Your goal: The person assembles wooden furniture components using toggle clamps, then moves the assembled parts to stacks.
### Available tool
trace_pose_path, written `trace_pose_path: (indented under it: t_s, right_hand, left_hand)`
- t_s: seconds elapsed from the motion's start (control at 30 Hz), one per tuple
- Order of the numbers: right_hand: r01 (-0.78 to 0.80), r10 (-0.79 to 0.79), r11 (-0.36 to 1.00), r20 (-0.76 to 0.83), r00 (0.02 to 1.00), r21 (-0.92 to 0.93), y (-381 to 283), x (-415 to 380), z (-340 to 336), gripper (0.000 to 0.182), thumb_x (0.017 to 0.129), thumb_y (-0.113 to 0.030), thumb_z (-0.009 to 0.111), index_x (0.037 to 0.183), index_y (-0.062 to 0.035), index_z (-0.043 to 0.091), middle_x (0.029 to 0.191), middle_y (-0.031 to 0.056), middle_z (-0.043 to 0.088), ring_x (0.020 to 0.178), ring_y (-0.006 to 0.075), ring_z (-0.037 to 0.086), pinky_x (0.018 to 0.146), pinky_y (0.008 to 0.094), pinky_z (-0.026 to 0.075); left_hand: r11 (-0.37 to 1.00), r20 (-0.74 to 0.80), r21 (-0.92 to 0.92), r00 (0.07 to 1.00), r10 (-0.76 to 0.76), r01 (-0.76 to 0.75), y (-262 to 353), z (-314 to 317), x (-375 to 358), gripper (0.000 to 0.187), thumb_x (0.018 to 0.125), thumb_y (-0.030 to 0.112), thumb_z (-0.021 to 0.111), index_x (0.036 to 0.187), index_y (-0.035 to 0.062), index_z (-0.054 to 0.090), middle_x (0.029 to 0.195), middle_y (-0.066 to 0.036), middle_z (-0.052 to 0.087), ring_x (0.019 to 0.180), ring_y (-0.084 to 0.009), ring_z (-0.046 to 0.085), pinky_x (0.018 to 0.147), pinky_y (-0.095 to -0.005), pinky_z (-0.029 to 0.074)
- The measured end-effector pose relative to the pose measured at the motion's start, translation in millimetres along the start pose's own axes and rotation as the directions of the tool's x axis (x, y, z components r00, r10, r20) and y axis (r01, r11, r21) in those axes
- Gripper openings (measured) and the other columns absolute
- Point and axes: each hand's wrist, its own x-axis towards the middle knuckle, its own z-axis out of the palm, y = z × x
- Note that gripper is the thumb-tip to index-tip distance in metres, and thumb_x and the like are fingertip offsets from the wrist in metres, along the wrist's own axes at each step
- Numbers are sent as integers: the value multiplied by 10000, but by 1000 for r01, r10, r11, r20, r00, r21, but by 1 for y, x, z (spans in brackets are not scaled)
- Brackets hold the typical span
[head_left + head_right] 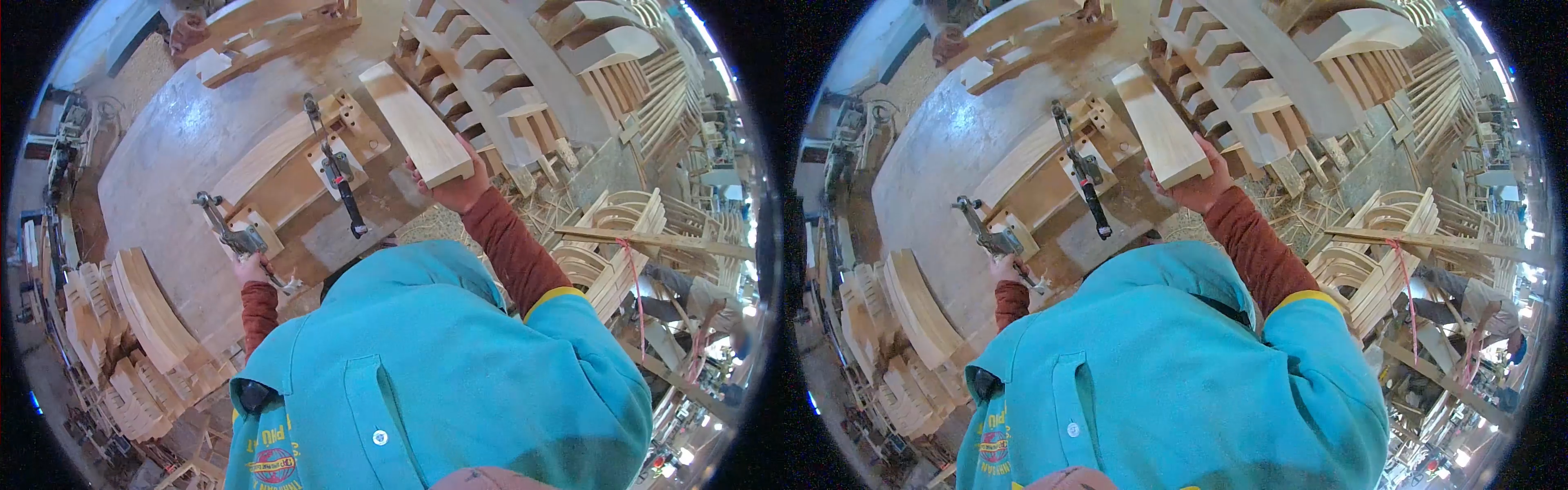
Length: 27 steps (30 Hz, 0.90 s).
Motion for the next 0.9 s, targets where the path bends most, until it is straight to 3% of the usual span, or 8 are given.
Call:
trace_pose_path:
  t_s: [0.13, 0.23, 0.33, 0.4, 0.63, 0.7, 0.83, 0.9]
  right_hand:
    - [51, -53, 998, -106, 993, -22, 10, -14, 19, 661, 864, -531, 371, 1327, -61, 344, 1147, 223, 471, 896, 308, 534, 780, 418, 460]
    - [34, -31, 999, 72, 997, -37, 17, -33, 22, 576, 881, -461, 384, 1312, -80, 379, 1180, 168, 505, 1035, 299, 520, 869, 443, 427]
    - [173, -186, 954, -30, 982, -246, 29, -57, 23, 560, 882, -446, 391, 1303, -77, 392, 1189, 123, 523, 1063, 253, 525, 885, 416, 430]
    - [166, -204, 932, -88, 975, -323, 38, -79, 23, 528, 879, -399, 430, 1283, -61, 412, 1158, 101, 554, 1044, 219, 548, 884, 378, 441]
    - [104, -257, 917, -369, 893, -385, 81, -148, -3, 448, 842, -317, 528, 1194, -47, 474, 1052, 83, 598, 915, 202, 601, 792, 365, 492]
    - [106, -278, 924, -455, 846, -367, 99, -170, -18, 464, 836, -307, 535, 1199, -27, 463, 1055, 106, 595, 921, 233, 597, 829, 394, 471]
    - [96, -253, 943, -501, 828, -319, 132, -187, -5, 473, 828, -306, 545, 1193, -17, 460, 1047, 119, 594, 910, 250, 596, 848, 403, 460]
    - [73, -246, 941, -521, 817, -331, 149, -191, 1, 419, 820, -305, 561, 1132, -32, 502, 967, 90, 614, 847, 221, 608, 781, 372, 489]
  left_hand:
    - [999, 19, -39, 999, -29, 30, 1, -1, -2, 269, 729, 2, 515, 967, 84, 422, 528, -86, 443, 343, -202, 401, 326, -332, 373]
    - [1000, 14, 0, 1000, -9, 9, 5, 1, -3, 263, 731, -2, 504, 967, 79, 421, 527, -89, 456, 339, -207, 422, 315, -336, 378]
    - [1000, -5, 16, 1000, -5, 5, 14, 8, -10, 254, 714, -3, 490, 950, 64, 426, 526, -95, 461, 329, -215, 429, 297, -342, 370]
    - [996, 22, 86, 1000, 5, -7, 0, -1, 4, 290, 691, 1, 479, 970, 44, 410, 524, -99, 456, 324, -227, 429, 290, -349, 368]
    - [995, 26, 99, 999, -33, 30, 13, 5, -5, 437, 712, -18, 480, 1141, 30, 414, 545, -75, 475, 362, -188, 459, 311, -332, 394]
    - [994, 46, 62, 995, -92, 89, 13, 4, -6, 454, 722, -1, 500, 1164, 59, 417, 595, -81, 506, 396, -176, 482, 324, -326, 407]
    - [986, 15, 168, 1000, -11, 8, 8, 3, 2, 425, 733, 1, 482, 1144, 92, 419, 604, -72, 491, 394, -174, 462, 319, -325, 400]
    - [982, 16, 188, 1000, -5, 2, 11, 8, -2, 350, 745, 6, 439, 1081, 105, 423, 584, -76, 458, 388, -189, 451, 310, -332, 394]
